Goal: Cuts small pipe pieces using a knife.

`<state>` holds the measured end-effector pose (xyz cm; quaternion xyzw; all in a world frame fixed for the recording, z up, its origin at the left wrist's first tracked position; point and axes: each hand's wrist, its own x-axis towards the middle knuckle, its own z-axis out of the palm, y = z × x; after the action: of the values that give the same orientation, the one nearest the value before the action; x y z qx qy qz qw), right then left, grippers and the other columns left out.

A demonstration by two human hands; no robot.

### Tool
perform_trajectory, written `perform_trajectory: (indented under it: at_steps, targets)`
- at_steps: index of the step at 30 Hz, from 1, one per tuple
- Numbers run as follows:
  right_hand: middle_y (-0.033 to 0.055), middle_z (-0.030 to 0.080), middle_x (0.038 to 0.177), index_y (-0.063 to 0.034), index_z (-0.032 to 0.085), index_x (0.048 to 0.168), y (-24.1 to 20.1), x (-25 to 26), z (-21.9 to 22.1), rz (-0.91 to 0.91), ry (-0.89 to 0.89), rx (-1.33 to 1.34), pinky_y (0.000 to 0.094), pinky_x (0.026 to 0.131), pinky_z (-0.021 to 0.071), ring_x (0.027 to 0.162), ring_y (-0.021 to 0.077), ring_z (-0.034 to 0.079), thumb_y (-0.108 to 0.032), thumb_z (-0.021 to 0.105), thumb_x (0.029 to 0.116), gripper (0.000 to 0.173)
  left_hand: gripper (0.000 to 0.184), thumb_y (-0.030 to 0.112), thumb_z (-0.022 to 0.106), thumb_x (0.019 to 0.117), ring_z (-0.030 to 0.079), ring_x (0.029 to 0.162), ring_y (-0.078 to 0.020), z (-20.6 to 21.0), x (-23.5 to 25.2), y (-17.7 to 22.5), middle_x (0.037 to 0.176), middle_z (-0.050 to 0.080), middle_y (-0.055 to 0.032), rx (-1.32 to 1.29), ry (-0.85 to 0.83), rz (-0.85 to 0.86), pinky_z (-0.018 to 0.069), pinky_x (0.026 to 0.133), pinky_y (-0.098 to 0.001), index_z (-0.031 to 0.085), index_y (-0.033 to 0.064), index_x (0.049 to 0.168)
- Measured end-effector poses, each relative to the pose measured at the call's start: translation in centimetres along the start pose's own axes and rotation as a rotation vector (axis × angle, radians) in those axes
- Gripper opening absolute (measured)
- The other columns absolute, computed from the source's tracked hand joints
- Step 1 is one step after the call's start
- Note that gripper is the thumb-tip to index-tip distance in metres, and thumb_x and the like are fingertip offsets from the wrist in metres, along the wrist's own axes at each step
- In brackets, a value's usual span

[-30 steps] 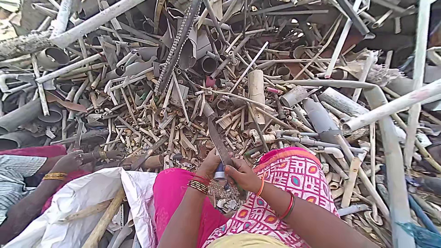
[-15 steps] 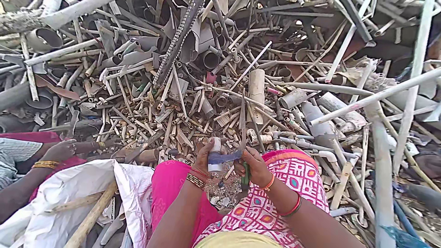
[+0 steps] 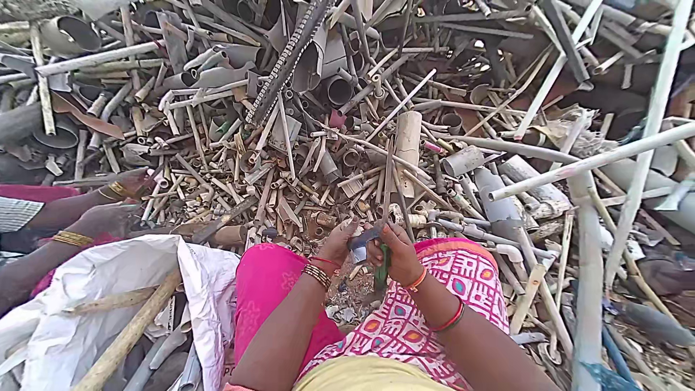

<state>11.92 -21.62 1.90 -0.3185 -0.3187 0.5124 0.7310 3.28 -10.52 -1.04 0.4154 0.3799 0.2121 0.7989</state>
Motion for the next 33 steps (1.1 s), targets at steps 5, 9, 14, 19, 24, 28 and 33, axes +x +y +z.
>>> perform_trajectory:
  at_steps: [5, 9, 14, 19, 24, 28, 33]
  targets:
    - [-0.0097, 0.058, 0.055, -0.0228, 0.063, 0.079, -1.3, 0.1, -1.9, -0.007, 0.032, 0.109, 0.0171, 0.049, 0.0501, 0.045, 0.0010, 0.056, -0.036, 0.062, 0.0995, 0.025, 0.035, 0.023, 0.029, 0.1083, 0.073, 0.080, -0.0132, -1.9, -1.5, 2.1, 0.087, 0.074, -0.0043, -0.209, -0.299, 0.020, 0.0605, 0.076, -0.0288, 0.059, 0.0078, 0.118]
    - [-0.0101, 0.061, 0.057, -0.0243, 0.067, 0.079, -1.4, -0.3, -1.7, -0.004, -0.044, 0.133, 0.0167, 0.049, 0.0500, 0.047, 0.0004, 0.058, -0.045, 0.073, 0.0920, 0.025, 0.009, -0.003, 0.059, 0.0920, 0.064, 0.063, -0.0064, -1.5, -1.5, 2.4, 0.074, 0.065, -0.0006, 0.118, -0.122, 0.091, 0.0566, 0.064, -0.0221, 0.062, 0.0021, 0.099]
    - [-0.0134, 0.063, 0.065, -0.0245, 0.069, 0.089, -0.9, -1.5, 1.3, -0.113, -0.309, 0.126, 0.0156, 0.055, 0.0497, 0.056, -0.0030, 0.059, -0.047, 0.065, 0.0974, 0.025, 0.032, 0.012, 0.064, 0.0935, 0.063, 0.115, -0.0342, -0.1, -1.0, 2.4, 0.121, 0.066, -0.0228, 1.313, 0.098, -0.047, 0.0496, 0.096, -0.0523, 0.066, -0.0040, 0.121]
    - [-0.0118, 0.065, 0.068, -0.0255, 0.070, 0.098, -8.6, -1.6, 2.3, -0.525, -0.233, -0.121, 0.0164, 0.058, 0.0538, 0.059, -0.0011, 0.062, -0.049, 0.059, 0.0998, 0.026, 0.051, 0.031, 0.066, 0.0980, 0.057, 0.129, -0.0377, -1.4, 1.6, -1.4, 0.135, 0.060, -0.0255, 1.264, 0.107, -0.195, 0.0434, 0.108, -0.0563, 0.058, -0.0019, 0.136]
    - [-0.0084, 0.058, 0.054, -0.0199, 0.067, 0.075, -6.6, -1.0, -1.3, 0.083, -0.026, 0.267, 0.0173, 0.047, 0.0494, 0.045, 0.0021, 0.057, -0.053, 0.066, 0.0937, 0.038, 0.006, 0.001, 0.052, 0.0994, 0.058, 0.063, -0.0120, -2.2, 0.9, 1.0, 0.076, 0.058, -0.0062, 0.098, 0.237, -0.050, 0.0518, 0.062, -0.0261, 0.057, -0.0001, 0.103]
    - [-0.0090, 0.054, 0.054, -0.0145, 0.071, 0.105, -3.8, 0.1, -4.0, 0.329, -0.083, 0.384, 0.0165, 0.043, 0.0461, 0.041, 0.0013, 0.052, -0.058, 0.061, 0.0945, 0.046, 0.044, -0.001, 0.044, 0.0849, 0.064, 0.066, -0.0052, -3.0, -1.5, 2.5, 0.087, 0.070, -0.0023, 0.080, -0.231, 0.009, 0.0530, 0.057, -0.0185, 0.054, 0.0004, 0.127]
    - [-0.0074, 0.047, 0.064, -0.0069, 0.049, 0.124, -4.1, 0.8, -2.7, 0.347, 0.152, -0.393, 0.0152, 0.049, 0.0464, 0.049, 0.0009, 0.048, -0.031, 0.026, 0.1099, 0.036, 0.031, 0.003, 0.034, 0.0945, 0.064, 0.058, -0.0109, -1.7, -2.1, 2.7, 0.074, 0.064, -0.0056, -0.201, -0.094, 0.045, 0.0545, 0.053, -0.0227, 0.054, 0.0017, 0.119]
